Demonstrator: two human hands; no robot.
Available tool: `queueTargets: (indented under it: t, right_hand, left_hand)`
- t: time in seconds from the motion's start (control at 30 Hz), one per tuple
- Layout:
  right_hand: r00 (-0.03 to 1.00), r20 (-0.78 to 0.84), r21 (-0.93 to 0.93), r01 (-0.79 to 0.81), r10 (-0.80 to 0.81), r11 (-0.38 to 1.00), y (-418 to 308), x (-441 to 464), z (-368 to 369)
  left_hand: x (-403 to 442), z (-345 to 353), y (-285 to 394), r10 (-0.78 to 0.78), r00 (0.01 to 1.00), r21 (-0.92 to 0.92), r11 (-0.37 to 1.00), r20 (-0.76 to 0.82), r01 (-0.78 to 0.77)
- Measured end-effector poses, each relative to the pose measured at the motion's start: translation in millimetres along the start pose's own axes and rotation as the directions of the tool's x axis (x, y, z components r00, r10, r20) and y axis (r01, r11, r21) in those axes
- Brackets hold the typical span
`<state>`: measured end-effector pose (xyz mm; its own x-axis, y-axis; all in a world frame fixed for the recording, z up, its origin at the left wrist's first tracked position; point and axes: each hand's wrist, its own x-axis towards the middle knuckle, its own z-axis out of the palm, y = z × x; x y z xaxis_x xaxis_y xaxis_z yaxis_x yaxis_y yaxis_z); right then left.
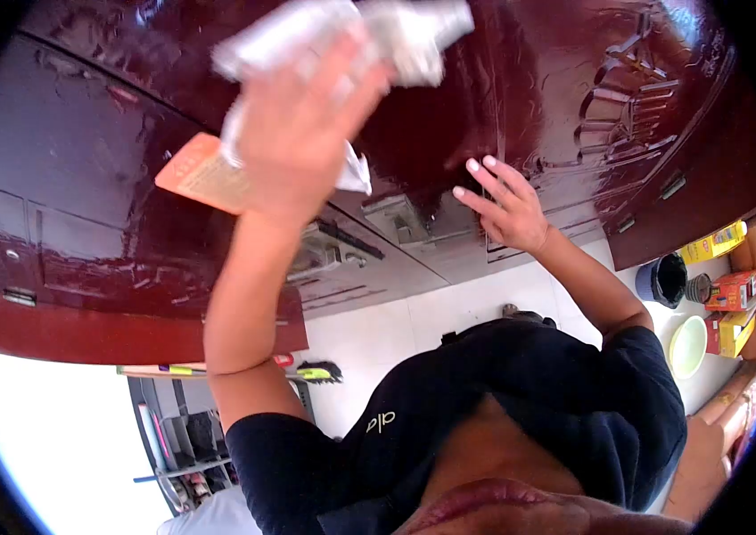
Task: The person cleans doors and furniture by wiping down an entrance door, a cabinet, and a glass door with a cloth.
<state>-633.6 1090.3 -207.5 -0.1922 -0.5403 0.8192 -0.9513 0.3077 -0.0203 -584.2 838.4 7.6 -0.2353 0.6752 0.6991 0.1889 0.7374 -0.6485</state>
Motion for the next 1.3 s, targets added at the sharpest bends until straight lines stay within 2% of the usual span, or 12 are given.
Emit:
queueTargets:
  t: [0.23,0.43,0.57,0.63,0.67,0.7,0.9,0.97,1.07,1.17,1.23,1.3]
  right_hand:
    - [0.996,0.09,-0.042,-0.01,0.013,0.999,-1,-2,-5]
    - [0.999,0.045,-0.087,-0.02,0.024,0.996,-2,-6,6]
    - [0.995,0.088,-0.101,-0.046,0.055,0.994,-4,-8,9]
    - [0.996,0.073,-0.11,-0.037,0.046,0.993,-3,-10,14]
    - [0.997,0.063,-0.114,-0.034,0.041,0.993,-3,-11,16]
    - [0.998,0.051,-0.118,-0.028,0.034,0.993,-1,-12,19]
    - [0.999,0.034,-0.163,-0.016,0.021,0.987,0,-16,29]
    - [0.999,0.037,-0.18,-0.017,0.024,0.984,-1,-16,31]
    - [0.999,0.02,-0.211,-0.022,0.027,0.977,-1,-19,37]
    - [1.0,0.005,-0.208,-0.023,0.024,0.978,-3,-19,41]
    - [1.0,0.012,-0.219,-0.024,0.028,0.975,-4,-19,42]
    - [0.999,0.023,-0.232,-0.018,0.024,0.972,-4,-19,42]
  left_hand:
    - [-164,-25,112,-0.209,0.876,0.015,0.974,0.436,0.225]
    - [-162,-29,145,-0.541,0.755,-0.13,0.775,0.37,0.619]
    - [-130,-40,99,-0.58,0.814,-0.116,0.811,-0.024,0.574]
    - [-110,-39,78,-0.678,0.724,0.034,0.727,-0.129,0.686]
    - [-100,-39,73,-0.734,0.679,0.081,0.678,0.017,0.731]
    - [-110,-26,71,-0.64,0.768,0.236,0.751,0.032,0.616]
    - [-155,-15,134,-0.701,0.696,0.076,0.711,0.156,0.699]
    - [-177,-11,162,-0.784,0.537,0.04,0.575,0.312,0.817]
    - [-198,-1,188,-0.735,0.604,0.067,0.65,0.308,0.757]
    - [-204,0,208,-0.88,0.304,-0.173,0.257,0.365,0.951]
    - [-220,-3,225,-0.843,0.217,-0.058,0.217,0.491,0.974]
    - [-250,1,245,-0.758,0.334,0.104,0.464,0.56,0.879]
